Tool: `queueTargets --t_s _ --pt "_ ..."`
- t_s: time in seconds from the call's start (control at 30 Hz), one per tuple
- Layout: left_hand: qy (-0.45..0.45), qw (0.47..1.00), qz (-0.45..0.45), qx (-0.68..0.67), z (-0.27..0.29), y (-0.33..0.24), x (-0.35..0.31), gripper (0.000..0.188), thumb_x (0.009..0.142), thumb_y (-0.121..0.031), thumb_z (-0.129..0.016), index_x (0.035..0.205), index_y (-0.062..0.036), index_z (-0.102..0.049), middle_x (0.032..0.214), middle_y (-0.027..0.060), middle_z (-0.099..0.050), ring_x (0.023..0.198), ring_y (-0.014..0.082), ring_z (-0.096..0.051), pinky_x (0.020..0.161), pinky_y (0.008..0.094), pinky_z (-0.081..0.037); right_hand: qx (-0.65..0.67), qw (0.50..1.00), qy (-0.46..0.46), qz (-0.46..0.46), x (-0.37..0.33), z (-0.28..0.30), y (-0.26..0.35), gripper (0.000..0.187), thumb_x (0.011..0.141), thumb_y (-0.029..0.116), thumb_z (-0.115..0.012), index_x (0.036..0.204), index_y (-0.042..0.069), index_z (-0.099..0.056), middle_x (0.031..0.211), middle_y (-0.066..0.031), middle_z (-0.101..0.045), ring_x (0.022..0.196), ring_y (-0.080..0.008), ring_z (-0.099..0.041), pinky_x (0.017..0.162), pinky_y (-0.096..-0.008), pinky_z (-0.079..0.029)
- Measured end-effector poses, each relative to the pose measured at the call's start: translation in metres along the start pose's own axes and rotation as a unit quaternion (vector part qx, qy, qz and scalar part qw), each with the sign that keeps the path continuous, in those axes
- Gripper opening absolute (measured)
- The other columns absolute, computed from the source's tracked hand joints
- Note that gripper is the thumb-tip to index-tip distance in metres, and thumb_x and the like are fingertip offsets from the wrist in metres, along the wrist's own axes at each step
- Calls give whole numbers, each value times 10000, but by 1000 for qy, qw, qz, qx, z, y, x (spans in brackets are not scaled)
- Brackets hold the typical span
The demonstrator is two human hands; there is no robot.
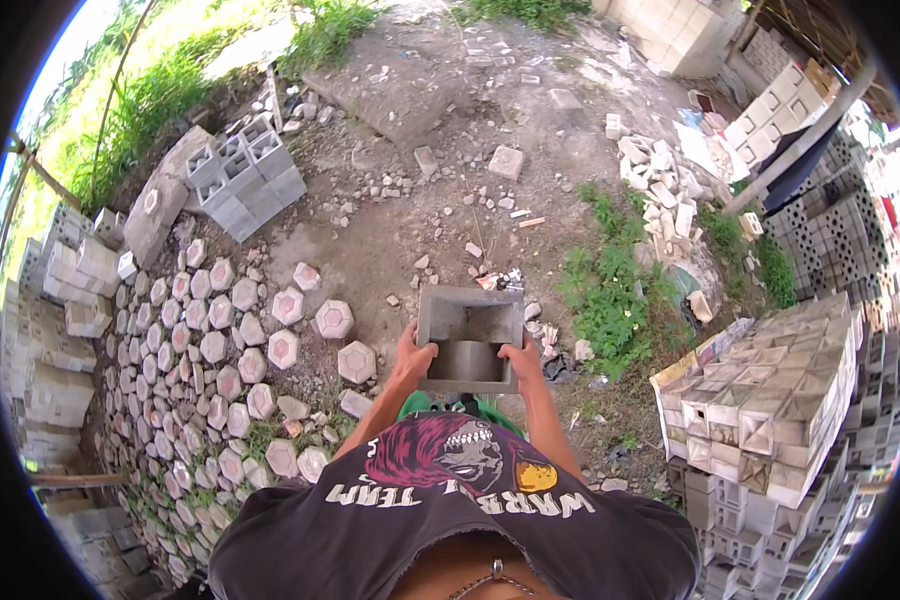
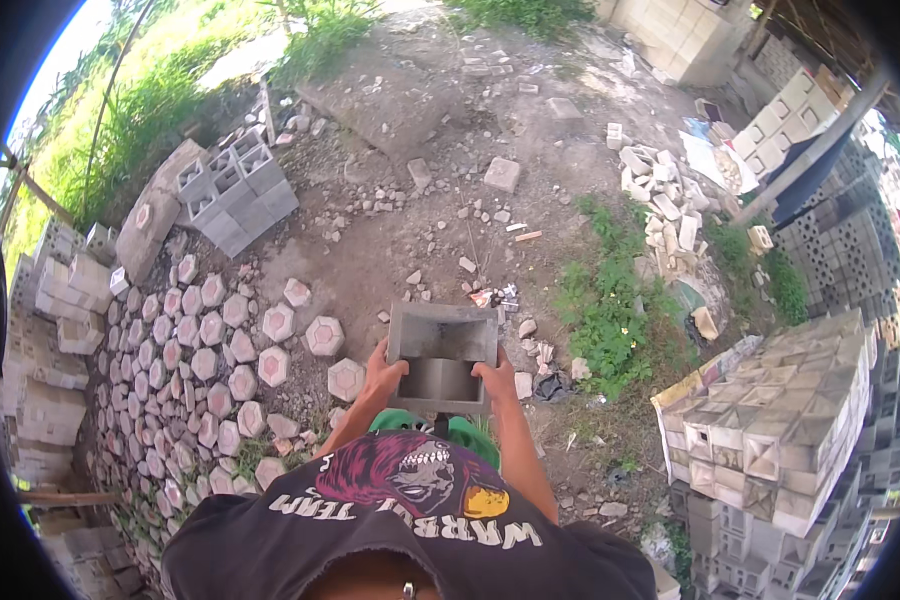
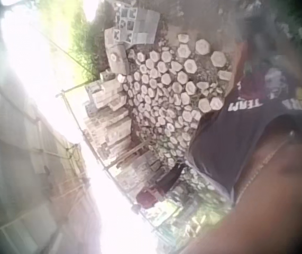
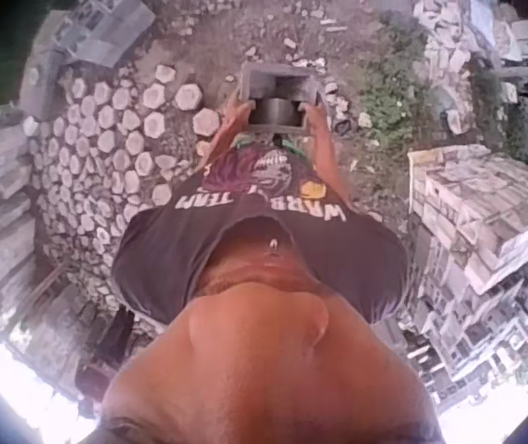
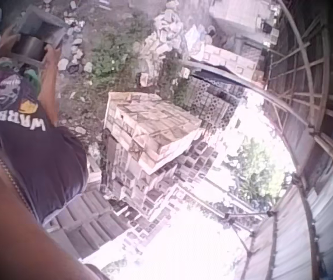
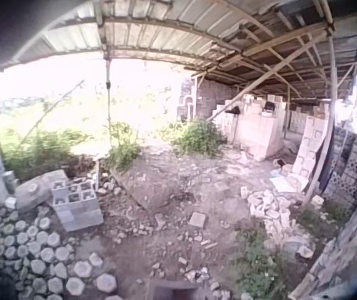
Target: The person moves concrete cinder blocks one by one from a small stack on the ground to a larger arrangement of blocks.
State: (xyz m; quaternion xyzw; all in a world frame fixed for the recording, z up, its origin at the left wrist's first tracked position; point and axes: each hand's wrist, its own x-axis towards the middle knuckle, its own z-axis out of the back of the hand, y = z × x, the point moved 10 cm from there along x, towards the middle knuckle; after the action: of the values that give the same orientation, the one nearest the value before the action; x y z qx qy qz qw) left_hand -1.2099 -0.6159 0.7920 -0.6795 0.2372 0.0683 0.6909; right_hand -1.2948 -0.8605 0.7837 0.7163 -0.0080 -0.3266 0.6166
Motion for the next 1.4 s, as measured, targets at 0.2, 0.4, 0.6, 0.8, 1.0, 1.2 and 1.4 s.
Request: queueTargets --t_s 0.2,0.4,0.6,0.8,1.0,1.2,1.4 --pt "-74 997 -22 -14 24 12 2 782 663 -7 -583 1405 38 -344 1122 150 -615 914 198 -594 756 292 -478 -29 997 76 -7 29 -35 8 660 607 8 -603 1263 36 -534 1064 -60 -629 942 -186 -581 831 -297 -460" --pt "-145 988 -23 -56 46 1 -1 775 664 2 -580 1397 62 -339 1149 161 -609 964 216 -598 810 290 -472 -62 986 153 -9 63 -71 15 643 615 10 -601 1255 27 -535 1028 -68 -629 899 -176 -583 790 -293 -470" --pt "-185 977 -43 -98 88 -18 23 760 667 17 -573 1389 73 -344 1199 169 -591 1038 223 -582 859 283 -460 -104 972 212 -5 96 -139 39 684 610 11 -604 1287 37 -511 1030 -77 -626 898 -185 -582 791 -305 -475" --pt "-236 967 -28 -95 157 -14 76 775 658 -6 -593 1387 82 -348 1210 185 -583 1055 226 -576 877 292 -457 -135 966 218 34 157 -225 47 666 587 29 -611 1249 10 -544 991 -77 -638 886 -178 -589 794 -305 -478" --pt "-307 945 -45 -103 253 -11 140 790 658 -8 -601 1397 73 -334 1178 176 -595 1008 216 -588 849 288 -465 -131 947 294 13 206 -350 48 679 591 5 -594 1267 9 -527 1045 -104 -633 930 -205 -585 821 -308 -469" --pt "-315 940 -49 -118 325 -46 180 778 675 27 -584 1405 74 -321 1172 181 -597 975 213 -597 830 292 -471 -146 940 308 10 243 -445 62 663 587 18 -597 1248 7 -539 1037 -103 -640 924 -211 -588 820 -311 -471" --pt "-330 933 -54 -132 379 -65 240 768 672 14 -582 1392 96 -328 1173 184 -594 964 218 -596 813 296 -479 -157 932 326 -3 296 -520 71 635 586 20 -598 1219 11 -558 1027 -98 -640 922 -207 -587 816 -307 -469"
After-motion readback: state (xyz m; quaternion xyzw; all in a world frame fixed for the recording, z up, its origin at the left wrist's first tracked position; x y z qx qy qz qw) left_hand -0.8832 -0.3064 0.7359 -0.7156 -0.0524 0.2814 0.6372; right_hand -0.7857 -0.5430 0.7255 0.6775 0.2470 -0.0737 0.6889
